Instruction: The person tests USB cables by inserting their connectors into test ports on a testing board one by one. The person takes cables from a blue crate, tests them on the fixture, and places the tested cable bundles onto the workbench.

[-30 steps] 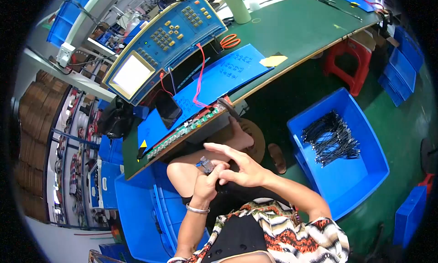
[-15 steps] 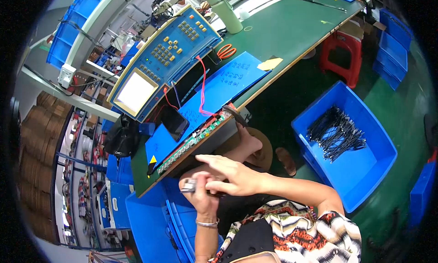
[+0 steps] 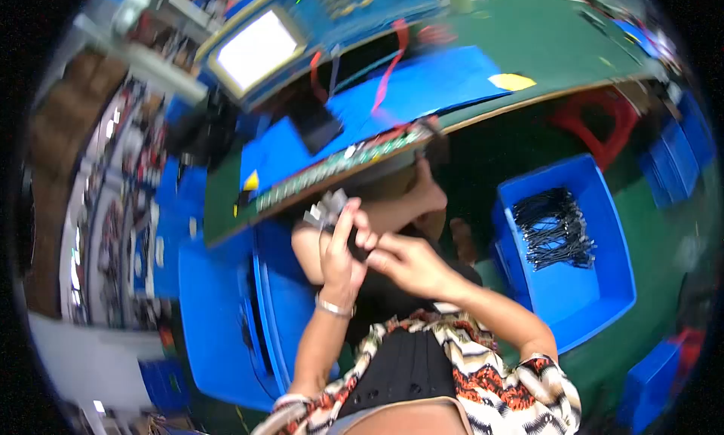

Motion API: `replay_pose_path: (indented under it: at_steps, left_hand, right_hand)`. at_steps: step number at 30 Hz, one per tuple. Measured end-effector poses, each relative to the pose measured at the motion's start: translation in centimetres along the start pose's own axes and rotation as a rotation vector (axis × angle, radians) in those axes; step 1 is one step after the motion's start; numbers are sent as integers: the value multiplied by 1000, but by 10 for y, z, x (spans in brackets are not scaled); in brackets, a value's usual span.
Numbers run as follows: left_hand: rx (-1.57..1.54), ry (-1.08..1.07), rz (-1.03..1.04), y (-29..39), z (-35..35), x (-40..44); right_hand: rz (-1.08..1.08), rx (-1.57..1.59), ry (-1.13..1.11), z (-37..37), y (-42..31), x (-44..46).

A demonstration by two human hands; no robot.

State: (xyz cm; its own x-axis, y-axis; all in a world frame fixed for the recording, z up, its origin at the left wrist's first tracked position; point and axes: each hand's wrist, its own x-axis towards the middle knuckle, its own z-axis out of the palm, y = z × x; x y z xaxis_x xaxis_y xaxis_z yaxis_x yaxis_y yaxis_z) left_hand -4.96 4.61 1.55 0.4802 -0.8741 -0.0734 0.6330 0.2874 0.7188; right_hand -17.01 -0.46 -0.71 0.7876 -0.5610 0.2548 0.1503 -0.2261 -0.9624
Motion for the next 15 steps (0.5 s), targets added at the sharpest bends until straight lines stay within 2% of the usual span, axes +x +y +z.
replay_pose_path:
  at_steps: [2,3,5,7,9,12,15]
  left_hand:
    - [85,46,12,8,5,-3]
    - [140,64,7,9,6,-3]
    - [220,2,38,5,0,-3]
    - [234,-19,53,4,1,-3]
    - [272,-83,70,5,-1,-1]
    - [289,-121,15,11,-1,-2]
    - [205,-63,3,16,3,-3]
  right_hand:
    - [127,92,50,-16,-8,13]
    - [72,87,113,-23,-6,20]
    - [145,163,143,-28,-28,36]
    - [120,335,58,-24,-36,49]
    - [191,444,14,-20,-33,54]
    - [272,471,-36,-20,-39,61]
    - [262,399,92,-17,-42,67]
